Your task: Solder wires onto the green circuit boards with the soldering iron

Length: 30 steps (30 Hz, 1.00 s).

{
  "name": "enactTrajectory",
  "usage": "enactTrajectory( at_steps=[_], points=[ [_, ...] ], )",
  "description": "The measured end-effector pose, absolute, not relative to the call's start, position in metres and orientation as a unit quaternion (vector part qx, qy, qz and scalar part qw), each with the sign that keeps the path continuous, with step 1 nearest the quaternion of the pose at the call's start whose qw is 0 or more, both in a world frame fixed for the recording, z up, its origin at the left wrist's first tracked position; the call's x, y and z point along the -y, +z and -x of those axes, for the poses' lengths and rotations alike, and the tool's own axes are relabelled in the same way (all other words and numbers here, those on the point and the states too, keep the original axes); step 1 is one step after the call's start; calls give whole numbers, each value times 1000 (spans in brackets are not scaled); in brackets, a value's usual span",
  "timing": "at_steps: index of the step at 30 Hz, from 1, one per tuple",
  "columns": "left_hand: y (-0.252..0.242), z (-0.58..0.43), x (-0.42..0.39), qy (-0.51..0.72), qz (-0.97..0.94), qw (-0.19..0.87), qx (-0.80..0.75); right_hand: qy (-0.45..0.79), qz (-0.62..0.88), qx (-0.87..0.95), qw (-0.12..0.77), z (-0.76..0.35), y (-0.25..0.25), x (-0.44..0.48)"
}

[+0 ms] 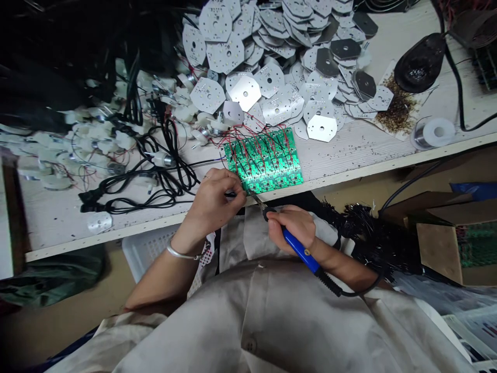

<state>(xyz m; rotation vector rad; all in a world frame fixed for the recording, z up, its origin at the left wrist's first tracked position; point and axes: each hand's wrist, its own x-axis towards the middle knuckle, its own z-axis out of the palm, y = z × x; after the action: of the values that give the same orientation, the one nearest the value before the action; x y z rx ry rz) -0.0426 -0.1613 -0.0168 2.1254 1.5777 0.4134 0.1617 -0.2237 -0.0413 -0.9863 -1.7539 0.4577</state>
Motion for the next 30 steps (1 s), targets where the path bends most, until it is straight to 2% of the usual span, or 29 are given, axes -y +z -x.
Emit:
enactTrajectory(
  at_steps=[6, 10, 14, 23, 30],
  points=[
    [-15, 43, 161, 147, -772, 230, -574, 204, 440, 675, 555, -169, -46, 224],
    [-15, 43, 161, 144, -773, 235, -571, 151, 419, 668, 597, -175, -56, 208],
    [-15, 44, 161, 143, -771, 241, -572, 74, 441, 685, 575, -182, -63, 188],
    [-16, 44, 161, 159, -764, 255, -571, 9, 435, 705, 560, -185, -84, 175],
    [-16, 47, 160, 170, -763, 271, -562, 65, 422, 698, 575, -187, -78, 186]
  ],
)
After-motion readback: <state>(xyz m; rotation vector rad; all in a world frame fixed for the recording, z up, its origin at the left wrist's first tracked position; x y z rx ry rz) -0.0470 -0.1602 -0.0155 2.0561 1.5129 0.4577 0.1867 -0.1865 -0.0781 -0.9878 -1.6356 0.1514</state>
